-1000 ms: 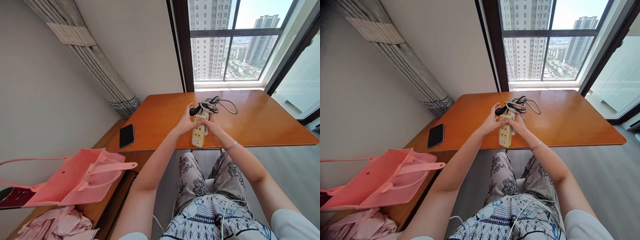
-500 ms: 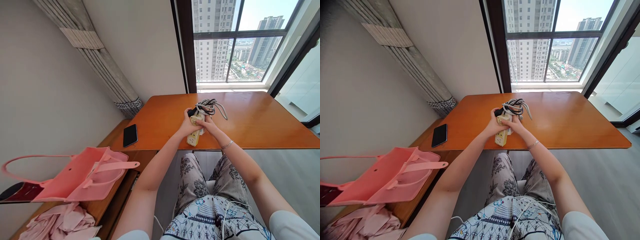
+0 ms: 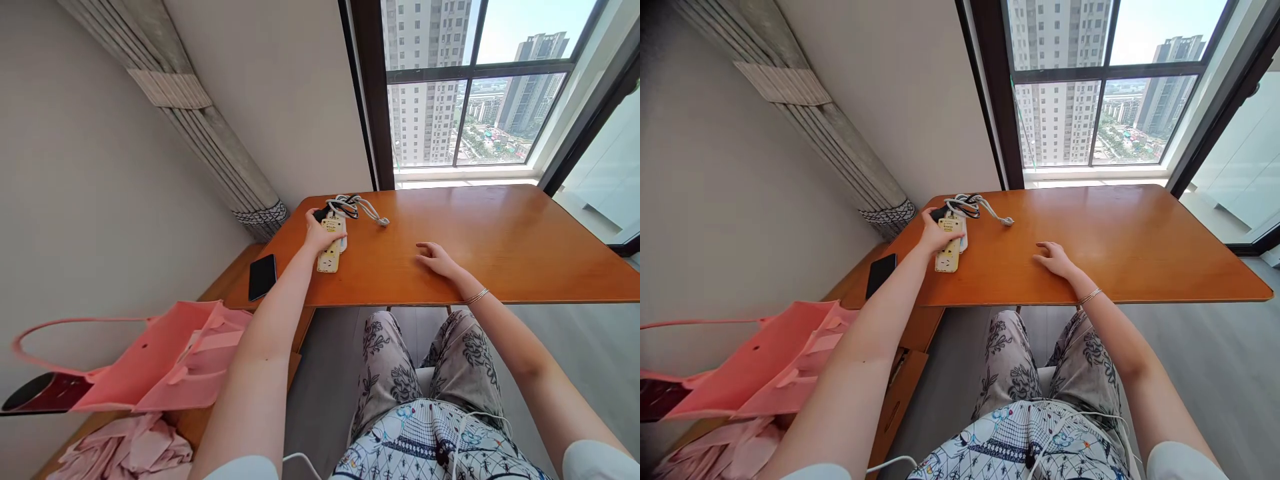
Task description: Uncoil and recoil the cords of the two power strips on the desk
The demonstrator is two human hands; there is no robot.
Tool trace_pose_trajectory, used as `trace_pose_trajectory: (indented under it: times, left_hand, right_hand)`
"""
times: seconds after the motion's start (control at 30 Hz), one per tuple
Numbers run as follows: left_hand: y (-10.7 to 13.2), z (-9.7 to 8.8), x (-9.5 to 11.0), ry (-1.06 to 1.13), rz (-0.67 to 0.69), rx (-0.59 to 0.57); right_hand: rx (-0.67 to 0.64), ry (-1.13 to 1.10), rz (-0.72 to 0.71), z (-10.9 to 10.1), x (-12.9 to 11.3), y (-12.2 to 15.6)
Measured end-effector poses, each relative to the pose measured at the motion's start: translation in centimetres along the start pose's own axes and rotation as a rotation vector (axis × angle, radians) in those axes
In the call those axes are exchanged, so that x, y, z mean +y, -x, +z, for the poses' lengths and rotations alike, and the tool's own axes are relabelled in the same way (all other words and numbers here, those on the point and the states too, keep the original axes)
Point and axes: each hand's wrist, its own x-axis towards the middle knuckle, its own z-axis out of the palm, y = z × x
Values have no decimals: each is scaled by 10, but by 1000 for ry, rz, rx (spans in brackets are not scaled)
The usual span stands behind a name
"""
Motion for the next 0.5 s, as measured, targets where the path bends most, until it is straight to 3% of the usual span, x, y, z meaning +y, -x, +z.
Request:
trace_pose_trajectory:
  times: [0.13,0.27,0.5]
  left_hand:
    - [-30,-20,-26,105,-85,92]
    - [-44,-34,-44,129,-135,130]
    - [-42,-45,-36,-207,-307,15]
  right_hand:
    - [10,-15,2,0,4,0]
    - [-4,-12,-1,3,4,1]
    - [-10,72,-15,3,-1,7]
